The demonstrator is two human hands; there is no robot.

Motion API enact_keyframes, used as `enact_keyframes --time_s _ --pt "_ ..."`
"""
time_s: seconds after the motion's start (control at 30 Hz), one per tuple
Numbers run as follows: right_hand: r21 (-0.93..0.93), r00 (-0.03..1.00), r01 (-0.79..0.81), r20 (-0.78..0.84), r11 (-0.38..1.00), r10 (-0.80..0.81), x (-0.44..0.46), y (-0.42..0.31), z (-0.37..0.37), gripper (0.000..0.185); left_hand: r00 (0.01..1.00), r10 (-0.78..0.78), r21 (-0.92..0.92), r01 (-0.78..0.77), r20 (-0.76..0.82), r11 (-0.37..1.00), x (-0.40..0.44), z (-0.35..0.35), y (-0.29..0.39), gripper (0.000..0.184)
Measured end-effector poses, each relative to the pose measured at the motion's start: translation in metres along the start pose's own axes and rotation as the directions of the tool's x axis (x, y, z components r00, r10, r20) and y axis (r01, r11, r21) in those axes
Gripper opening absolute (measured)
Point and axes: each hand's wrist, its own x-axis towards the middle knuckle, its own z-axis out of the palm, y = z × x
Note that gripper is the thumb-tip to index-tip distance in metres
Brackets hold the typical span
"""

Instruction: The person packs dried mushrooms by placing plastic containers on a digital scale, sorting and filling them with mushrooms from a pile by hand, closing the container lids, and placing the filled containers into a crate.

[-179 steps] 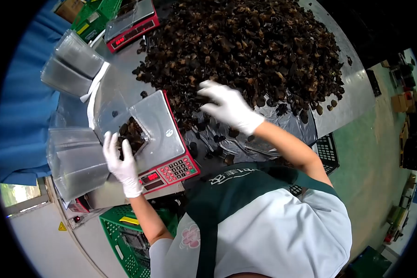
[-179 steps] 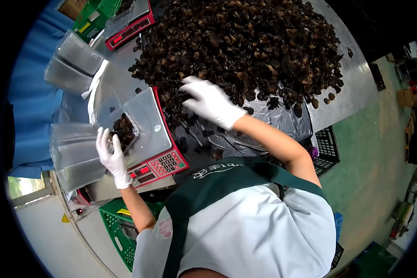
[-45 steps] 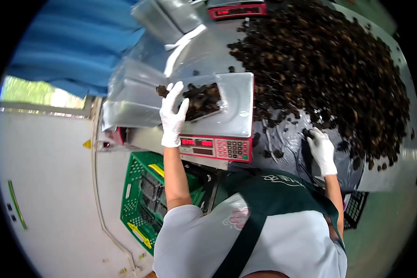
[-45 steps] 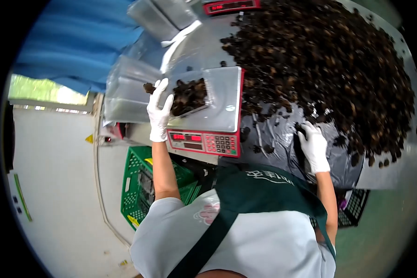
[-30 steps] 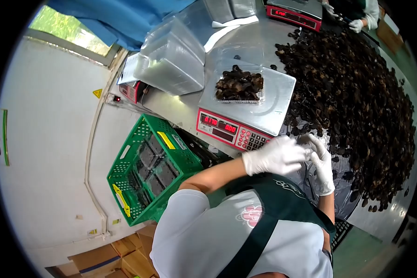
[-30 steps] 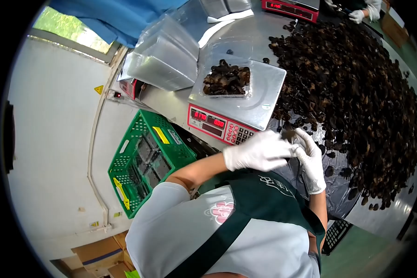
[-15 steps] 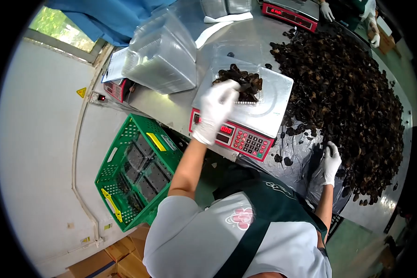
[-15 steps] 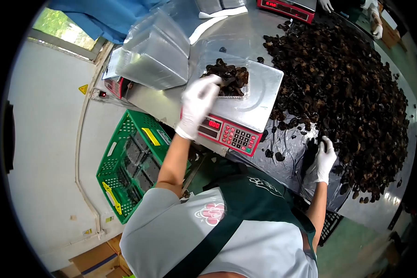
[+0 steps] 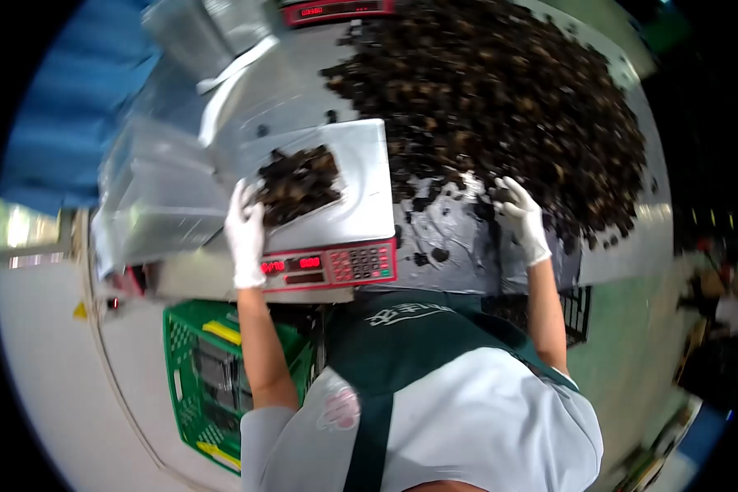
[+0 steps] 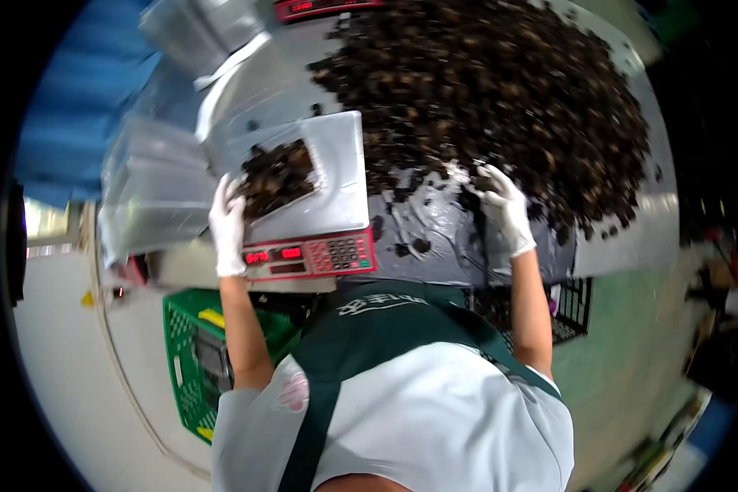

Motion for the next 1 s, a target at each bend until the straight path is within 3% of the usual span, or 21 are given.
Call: enact_keyframes --time_s 0.03,0.1,0.17,0.23,0.33,0.37,0.47,0.57,0.83,1.0 --pt "0.066 0.997 0.054 0.048 0.996 -0.058 -0.005 0.000 0.002 0.060 1.000 -0.011 -0.072 0.012 0.008 0.997 -0.002 0.003 0.001 0.058" --pt "0.234 0.986 0.107 0.097 0.966 -0.133 -0.007 0.009 0.000 0.063 1.000 -0.010 -0.017 0.010 0.014 1.000 -0.007 0.010 0.006 0.059" --pt "0.246 0.990 0.105 0.067 0.964 -0.125 -0.013 0.007 -0.002 0.064 1.000 -0.009 -0.037 0.009 0.024 0.999 -0.012 0.017 0.010 0.060" --pt "0.195 0.985 0.161 0.020 0.967 -0.168 -0.024 0.003 -0.002 0.059 0.999 -0.015 0.019 0.014 0.052 1.000 -0.016 0.022 0.019 0.059" --pt "-0.013 0.980 0.100 -0.169 0.995 -0.100 -0.046 -0.010 -0.009 0.039 0.997 -0.033 0.048 0.030 0.075 0.998 -0.019 0.028 0.023 0.057" --pt "0.012 0.968 0.047 -0.248 0.999 -0.042 -0.059 -0.017 -0.010 0.033 0.996 -0.009 0.053 0.004 0.093 0.999 -0.020 0.028 0.020 0.057" --pt "-0.125 0.909 -0.071 -0.416 0.990 0.012 -0.083 -0.006 -0.047 0.029 0.993 0.041 0.065 -0.048 0.108 0.997 -0.019 0.030 0.015 0.057" --pt "-0.027 0.843 -0.192 -0.516 0.981 0.151 -0.105 -0.007 -0.049 0.038 0.990 0.055 0.067 -0.064 0.132 0.996 -0.020 0.029 0.023 0.059" --pt "0.039 0.862 -0.154 -0.482 0.987 0.153 -0.122 -0.005 -0.052 0.045 0.985 0.033 0.041 -0.040 0.167 0.998 -0.016 0.026 0.022 0.059" --pt "-0.088 0.844 -0.162 -0.528 0.983 0.092 -0.134 -0.004 -0.065 0.038 0.983 0.042 0.009 -0.045 0.177 0.999 -0.015 0.024 0.016 0.057"
